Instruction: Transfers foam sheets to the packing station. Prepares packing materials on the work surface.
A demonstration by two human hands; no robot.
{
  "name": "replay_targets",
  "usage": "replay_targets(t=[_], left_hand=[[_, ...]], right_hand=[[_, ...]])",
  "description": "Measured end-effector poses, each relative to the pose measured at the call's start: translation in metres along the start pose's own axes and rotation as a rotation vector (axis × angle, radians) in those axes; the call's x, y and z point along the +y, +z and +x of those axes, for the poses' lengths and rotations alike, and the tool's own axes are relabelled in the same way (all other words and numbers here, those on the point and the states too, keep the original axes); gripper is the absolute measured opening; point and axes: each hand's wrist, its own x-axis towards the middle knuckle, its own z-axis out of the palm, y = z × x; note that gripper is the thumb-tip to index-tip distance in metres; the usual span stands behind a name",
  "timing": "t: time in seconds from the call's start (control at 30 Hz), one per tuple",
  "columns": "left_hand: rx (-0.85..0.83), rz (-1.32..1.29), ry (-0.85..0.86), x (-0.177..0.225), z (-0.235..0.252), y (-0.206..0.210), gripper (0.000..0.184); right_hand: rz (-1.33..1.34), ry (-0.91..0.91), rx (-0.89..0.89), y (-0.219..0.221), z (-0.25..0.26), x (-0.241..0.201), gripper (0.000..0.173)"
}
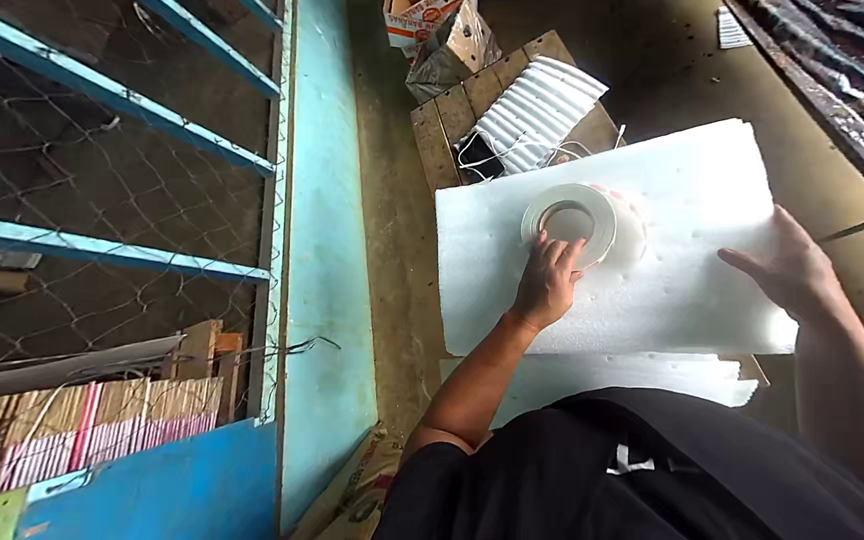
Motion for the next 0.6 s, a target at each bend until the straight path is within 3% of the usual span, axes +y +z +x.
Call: replay_targets(t=[0.17, 0.33, 0.6], left_hand=[[0.013, 0.031, 0.036, -0.006, -0.006, -0.013, 0.04], [0.051, -0.014, -0.007, -0.01, -0.018, -0.03, 0.039], [0.268, -0.018, -0.121, -0.011, -0.032, -0.078, 0.043]], right_hand=[[-0.016, 0.049, 0.063, 0.001, -0.009, -0.011, 0.086], [-0.119, -0.02, 0.221, 0.008, -0.024, -0.026, 0.083], [-0.119, -0.134, 0.372, 0.006, -0.044, -0.046, 0.062]])
